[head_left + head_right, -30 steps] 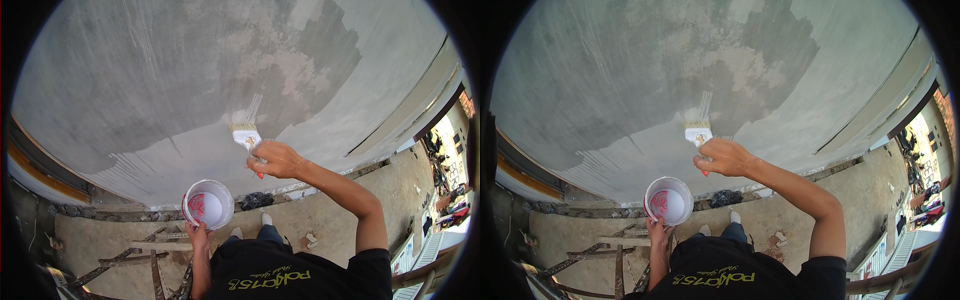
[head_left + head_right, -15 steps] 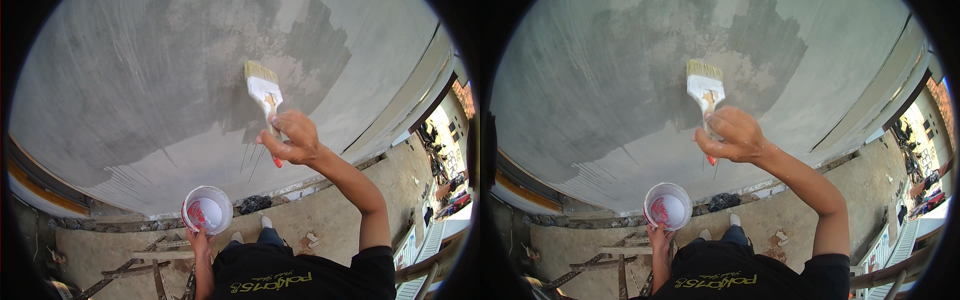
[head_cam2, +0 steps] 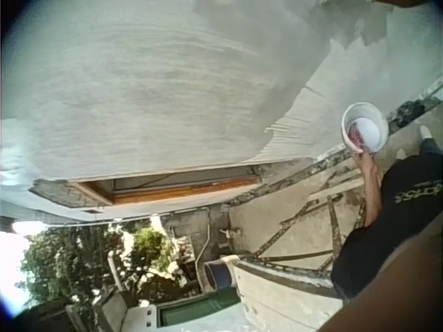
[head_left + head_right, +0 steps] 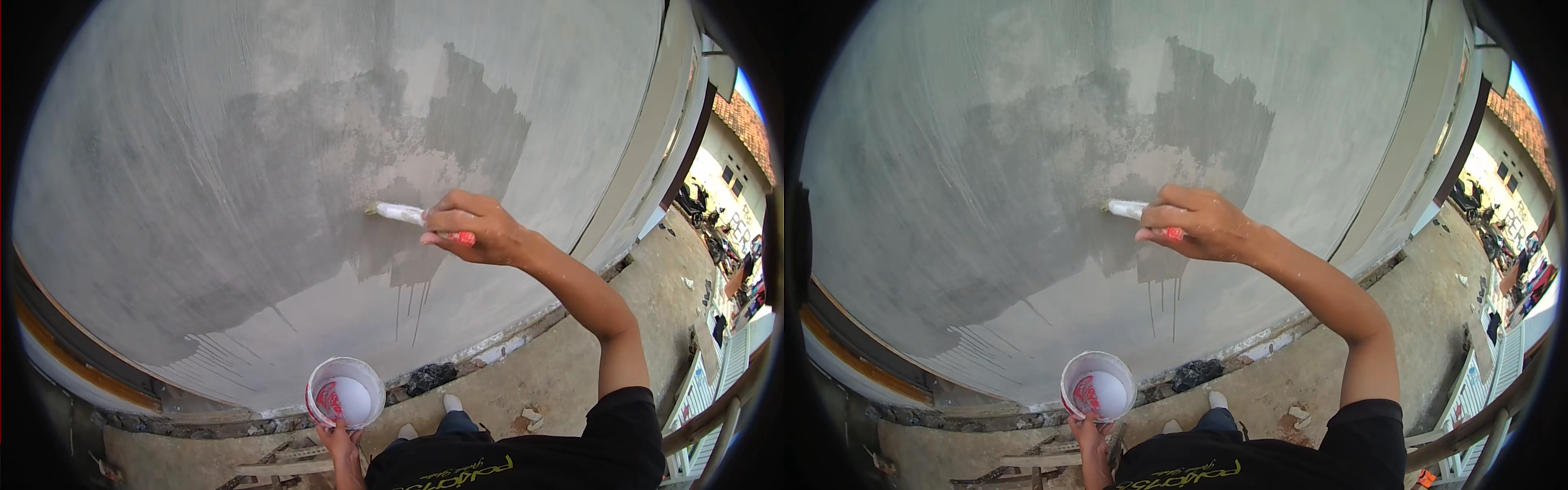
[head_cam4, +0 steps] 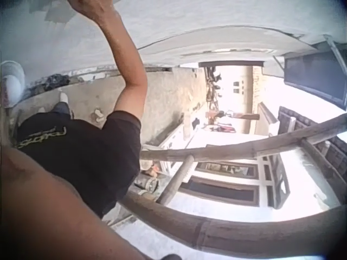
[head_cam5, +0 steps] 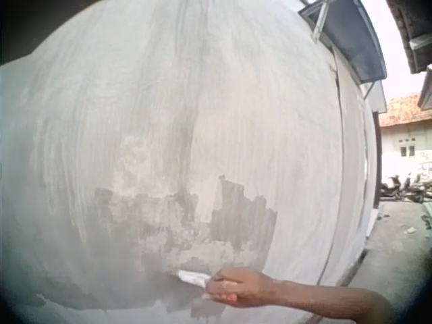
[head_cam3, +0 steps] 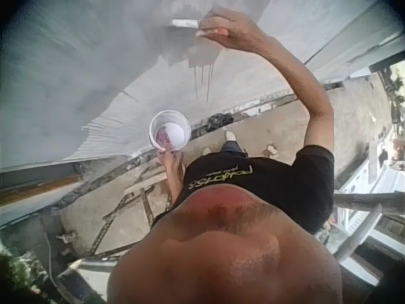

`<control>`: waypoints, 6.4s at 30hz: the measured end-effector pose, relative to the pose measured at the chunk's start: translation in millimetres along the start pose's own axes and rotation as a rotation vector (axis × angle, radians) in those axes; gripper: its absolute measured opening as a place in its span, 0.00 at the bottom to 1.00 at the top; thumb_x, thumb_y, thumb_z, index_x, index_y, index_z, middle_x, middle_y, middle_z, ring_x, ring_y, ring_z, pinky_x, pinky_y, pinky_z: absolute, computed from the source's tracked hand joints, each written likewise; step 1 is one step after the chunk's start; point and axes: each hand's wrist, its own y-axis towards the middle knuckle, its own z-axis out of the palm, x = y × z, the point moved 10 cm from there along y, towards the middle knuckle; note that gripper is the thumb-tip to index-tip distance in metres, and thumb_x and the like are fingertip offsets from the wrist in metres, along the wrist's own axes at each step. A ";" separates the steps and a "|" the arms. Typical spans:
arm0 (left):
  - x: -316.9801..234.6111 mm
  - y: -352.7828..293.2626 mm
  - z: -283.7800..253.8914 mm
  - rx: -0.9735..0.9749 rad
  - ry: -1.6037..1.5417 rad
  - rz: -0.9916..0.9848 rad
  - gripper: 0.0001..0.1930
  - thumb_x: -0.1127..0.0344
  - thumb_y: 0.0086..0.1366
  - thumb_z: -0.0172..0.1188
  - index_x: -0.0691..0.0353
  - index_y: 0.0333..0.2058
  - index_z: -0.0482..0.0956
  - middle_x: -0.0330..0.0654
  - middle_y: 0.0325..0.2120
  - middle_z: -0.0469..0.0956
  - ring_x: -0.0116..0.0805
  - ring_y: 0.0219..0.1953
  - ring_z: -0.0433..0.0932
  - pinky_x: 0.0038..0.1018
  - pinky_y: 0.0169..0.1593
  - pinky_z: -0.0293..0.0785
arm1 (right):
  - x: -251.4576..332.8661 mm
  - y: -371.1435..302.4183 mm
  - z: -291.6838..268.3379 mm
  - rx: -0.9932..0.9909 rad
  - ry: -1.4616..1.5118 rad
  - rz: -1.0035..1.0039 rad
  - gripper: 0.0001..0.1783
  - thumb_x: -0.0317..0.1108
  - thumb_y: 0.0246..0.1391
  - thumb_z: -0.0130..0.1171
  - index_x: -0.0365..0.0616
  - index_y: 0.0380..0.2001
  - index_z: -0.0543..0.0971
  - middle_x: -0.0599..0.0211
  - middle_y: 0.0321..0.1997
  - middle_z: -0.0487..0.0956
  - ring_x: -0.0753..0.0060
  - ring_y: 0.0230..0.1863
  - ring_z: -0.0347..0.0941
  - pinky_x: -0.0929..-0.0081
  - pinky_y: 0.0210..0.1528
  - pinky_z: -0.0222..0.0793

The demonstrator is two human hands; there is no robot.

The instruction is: Applying a layer of white paint to a wall using a brush.

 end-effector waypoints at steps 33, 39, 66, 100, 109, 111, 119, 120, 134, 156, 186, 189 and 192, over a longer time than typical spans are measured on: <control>15.4 -13.4 -14.8 -0.027 -0.024 -0.125 0.18 0.75 0.59 0.53 0.54 0.45 0.58 0.43 0.45 0.68 0.41 0.38 0.76 0.36 0.30 0.81 | 34.1 -246.3 214.9 -0.708 1.148 1.530 0.10 0.32 0.58 0.58 0.37 0.38 0.71 0.63 0.34 0.77 0.71 0.33 0.78 0.78 0.39 0.74; 19.2 -19.7 -31.6 -0.042 0.029 -0.130 0.18 0.75 0.61 0.53 0.55 0.46 0.58 0.43 0.46 0.69 0.41 0.38 0.77 0.38 0.33 0.82 | 74.4 -341.8 243.0 -0.748 1.530 1.924 0.22 0.35 0.57 0.58 0.34 0.51 0.70 0.60 0.46 0.77 0.70 0.47 0.75 0.77 0.49 0.73; -10.8 -54.8 67.4 0.305 0.462 0.054 0.15 0.80 0.56 0.54 0.55 0.36 0.59 0.41 0.35 0.71 0.29 0.35 0.72 0.25 0.30 0.73 | 165.4 -316.7 333.1 1.049 0.198 0.903 0.21 0.27 0.46 0.56 0.47 0.48 0.73 0.56 0.42 0.74 0.53 0.47 0.71 0.63 0.45 0.68; -7.1 4.0 115.4 0.485 0.621 -0.003 0.13 0.76 0.56 0.55 0.57 0.38 0.63 0.37 0.36 0.71 0.30 0.34 0.75 0.31 0.31 0.80 | 140.6 -356.6 228.8 0.259 0.420 1.289 0.11 0.40 0.61 0.46 0.46 0.42 0.68 0.51 0.26 0.78 0.43 0.27 0.74 0.51 0.26 0.67; -0.4 2.3 112.5 0.471 0.602 -0.029 0.13 0.77 0.56 0.55 0.58 0.37 0.62 0.39 0.38 0.69 0.32 0.35 0.75 0.33 0.33 0.81 | 136.4 -365.0 228.8 0.265 0.396 1.321 0.10 0.40 0.61 0.47 0.45 0.38 0.67 0.50 0.22 0.77 0.42 0.25 0.74 0.51 0.26 0.66; 0.0 2.0 112.7 0.469 0.597 -0.024 0.12 0.76 0.57 0.54 0.57 0.38 0.63 0.39 0.37 0.72 0.30 0.35 0.75 0.32 0.32 0.80 | 135.9 -367.6 229.2 0.272 0.395 1.319 0.10 0.40 0.61 0.47 0.45 0.38 0.67 0.50 0.22 0.77 0.42 0.25 0.74 0.50 0.26 0.66; 4.6 2.1 113.5 0.478 0.567 -0.037 0.13 0.77 0.56 0.56 0.58 0.35 0.62 0.38 0.37 0.67 0.31 0.35 0.74 0.33 0.33 0.82 | 136.2 -370.1 231.2 0.305 0.387 1.348 0.11 0.41 0.60 0.48 0.45 0.38 0.66 0.49 0.22 0.77 0.42 0.26 0.74 0.49 0.27 0.66; 3.7 0.4 115.6 0.480 0.566 -0.037 0.13 0.77 0.56 0.56 0.58 0.35 0.62 0.38 0.37 0.67 0.31 0.35 0.74 0.33 0.33 0.82 | 136.2 -371.8 230.9 0.278 0.387 1.360 0.11 0.40 0.60 0.48 0.45 0.38 0.66 0.49 0.22 0.77 0.42 0.26 0.74 0.49 0.27 0.66; 11.7 0.2 112.1 0.455 0.518 -0.085 0.13 0.77 0.56 0.56 0.56 0.36 0.62 0.35 0.37 0.67 0.29 0.35 0.74 0.30 0.31 0.80 | 133.8 -377.5 226.1 0.257 0.366 1.409 0.11 0.41 0.60 0.49 0.45 0.37 0.67 0.51 0.21 0.77 0.44 0.25 0.75 0.50 0.27 0.67; 19.3 9.7 96.7 0.359 0.440 -0.162 0.13 0.74 0.59 0.57 0.56 0.38 0.61 0.39 0.39 0.71 0.34 0.36 0.77 0.32 0.31 0.80 | 110.6 -383.4 229.4 0.000 0.562 1.683 0.19 0.44 0.60 0.50 0.39 0.44 0.70 0.47 0.24 0.77 0.49 0.28 0.77 0.60 0.31 0.69; 23.3 43.1 -57.7 -0.071 0.427 -0.296 0.25 0.77 0.49 0.51 0.71 0.49 0.62 0.57 0.48 0.61 0.54 0.53 0.63 0.55 0.55 0.71 | 82.2 -431.9 360.4 -0.654 0.507 1.993 0.18 0.44 0.58 0.52 0.37 0.33 0.78 0.48 0.21 0.76 0.47 0.25 0.75 0.61 0.28 0.69; 32.7 51.2 -69.0 -0.050 0.398 -0.350 0.27 0.77 0.49 0.51 0.72 0.51 0.60 0.58 0.50 0.59 0.57 0.54 0.63 0.55 0.56 0.69 | 80.7 -442.3 363.5 -0.572 0.433 2.057 0.19 0.44 0.58 0.49 0.38 0.32 0.77 0.45 0.24 0.77 0.39 0.30 0.74 0.54 0.33 0.68; 44.4 64.9 -78.5 0.020 0.314 -0.407 0.30 0.76 0.49 0.52 0.73 0.54 0.58 0.59 0.52 0.56 0.63 0.56 0.60 0.56 0.57 0.68 | 72.1 -420.0 362.2 -0.502 0.518 2.101 0.19 0.44 0.59 0.46 0.37 0.30 0.75 0.44 0.25 0.76 0.36 0.32 0.72 0.50 0.36 0.67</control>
